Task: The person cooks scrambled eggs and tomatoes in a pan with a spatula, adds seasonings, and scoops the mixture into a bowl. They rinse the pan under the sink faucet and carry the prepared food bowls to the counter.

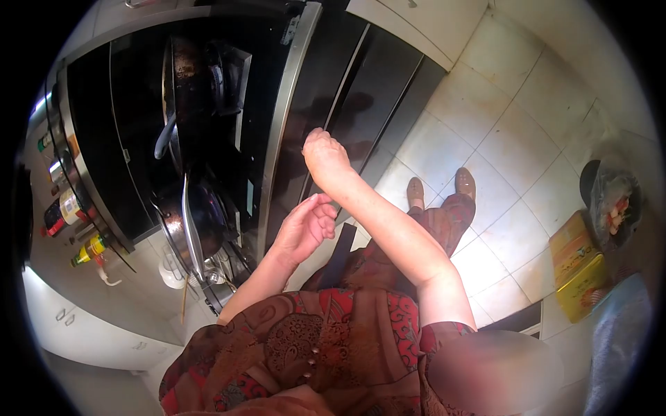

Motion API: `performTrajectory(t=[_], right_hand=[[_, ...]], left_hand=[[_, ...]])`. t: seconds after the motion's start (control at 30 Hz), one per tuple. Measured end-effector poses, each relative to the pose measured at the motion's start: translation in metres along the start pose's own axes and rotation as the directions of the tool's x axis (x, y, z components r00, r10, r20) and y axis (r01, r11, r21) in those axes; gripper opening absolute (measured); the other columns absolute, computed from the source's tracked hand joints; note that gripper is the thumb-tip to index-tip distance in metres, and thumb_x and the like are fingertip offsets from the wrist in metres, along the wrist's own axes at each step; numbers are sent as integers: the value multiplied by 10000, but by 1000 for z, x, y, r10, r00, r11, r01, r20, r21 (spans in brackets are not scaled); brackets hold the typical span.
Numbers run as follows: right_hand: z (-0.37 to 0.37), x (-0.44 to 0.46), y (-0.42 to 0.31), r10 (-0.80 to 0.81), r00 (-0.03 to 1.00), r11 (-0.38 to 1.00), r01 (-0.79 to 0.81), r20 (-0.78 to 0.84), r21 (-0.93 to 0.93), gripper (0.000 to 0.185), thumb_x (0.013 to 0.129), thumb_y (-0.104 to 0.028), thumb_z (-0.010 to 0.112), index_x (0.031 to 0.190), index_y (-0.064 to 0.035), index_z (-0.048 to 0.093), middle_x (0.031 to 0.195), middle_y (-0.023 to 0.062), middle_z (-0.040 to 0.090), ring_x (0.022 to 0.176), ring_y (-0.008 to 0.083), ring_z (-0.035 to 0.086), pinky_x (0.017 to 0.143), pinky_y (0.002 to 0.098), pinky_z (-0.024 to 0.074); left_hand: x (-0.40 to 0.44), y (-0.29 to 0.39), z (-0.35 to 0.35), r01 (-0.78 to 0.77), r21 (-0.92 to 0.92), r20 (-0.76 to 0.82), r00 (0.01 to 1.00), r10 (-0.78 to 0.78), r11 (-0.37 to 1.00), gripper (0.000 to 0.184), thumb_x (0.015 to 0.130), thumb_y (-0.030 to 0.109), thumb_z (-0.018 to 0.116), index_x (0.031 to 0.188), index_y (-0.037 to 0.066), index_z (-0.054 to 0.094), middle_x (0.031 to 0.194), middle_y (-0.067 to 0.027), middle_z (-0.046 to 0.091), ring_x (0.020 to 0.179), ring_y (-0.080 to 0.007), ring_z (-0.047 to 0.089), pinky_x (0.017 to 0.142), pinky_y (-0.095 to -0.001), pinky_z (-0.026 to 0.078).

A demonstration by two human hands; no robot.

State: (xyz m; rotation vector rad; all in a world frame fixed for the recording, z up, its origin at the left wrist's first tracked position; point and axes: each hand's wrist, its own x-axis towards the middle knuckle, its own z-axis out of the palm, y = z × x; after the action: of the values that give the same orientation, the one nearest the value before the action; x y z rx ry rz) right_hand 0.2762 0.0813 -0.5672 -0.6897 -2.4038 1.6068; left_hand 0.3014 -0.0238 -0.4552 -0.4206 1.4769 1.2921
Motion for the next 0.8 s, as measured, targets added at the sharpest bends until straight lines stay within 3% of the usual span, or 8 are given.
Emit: performTrajectory(t=[0.3,0.37,0.47,0.5,0.57,0.63,0.73,0.8], right_hand=[[-3,2,3,-12,999,999,11,34,40,389,831,-252,665,984,72,513,886,233,617,819,377,653,688,417,552],[-10,3,1,38,992,993,-51,117,103,397,824,-261,673,984,67,516,934,249,616,860,406,634,727,443,535],[-16,-1,-5,12,997,1000,-11,78,-11,611,748,-379,738,1081,53,461,975,229,616,921,369,626,747,426,528],[-12,-4,0,-41,998,999,42,41,-27,636,742,-411,734,1083,46,453,973,226,615,911,366,628,731,426,528],[-41,-18,-16,87,988,987,-69,124,-142,552,793,-399,692,1098,3,472,965,230,619,913,380,625,746,454,518],[-71,-31,-25,54,983,968,-9,173,-252,385,836,-332,651,1001,1,553,949,225,628,907,390,621,782,460,503],[-135,-44,-79,-14,1000,973,18,20,-232,280,856,-244,631,962,14,606,837,216,641,810,370,636,722,441,506],[-168,-46,-122,-78,996,972,65,-50,-228,266,858,-215,633,979,21,617,818,208,643,780,356,640,702,432,504]], left_hand=[[0,5,4,-10,-1,29,1000,10,1000,336,990,276,442,1151,-13,500,857,-101,619,657,-169,608,615,-302,511],[-7,8,9,-10,16,5,1000,10,1000,339,991,274,431,1133,-16,533,836,-104,631,635,-170,610,577,-295,511],[-36,17,16,-41,189,79,997,27,981,296,997,229,425,1176,21,537,870,-80,629,669,-136,619,621,-277,527],[-52,23,21,-47,258,87,996,25,965,291,997,227,431,1184,31,539,882,-72,628,678,-128,619,634,-270,526],[-93,45,32,-124,498,190,981,32,858,307,993,224,448,1219,31,526,925,-61,631,713,-111,614,668,-252,514],[-135,69,29,-257,529,330,940,83,809,328,980,179,470,1267,25,508,990,-66,637,779,-103,612,703,-237,498],[-192,107,11,-468,469,370,874,315,749,314,968,132,480,1264,34,518,1013,-75,640,795,-106,620,714,-246,506],[-225,135,-6,-582,500,278,809,518,641,293,957,132,500,1229,32,546,972,-88,647,756,-105,623,694,-249,517]])
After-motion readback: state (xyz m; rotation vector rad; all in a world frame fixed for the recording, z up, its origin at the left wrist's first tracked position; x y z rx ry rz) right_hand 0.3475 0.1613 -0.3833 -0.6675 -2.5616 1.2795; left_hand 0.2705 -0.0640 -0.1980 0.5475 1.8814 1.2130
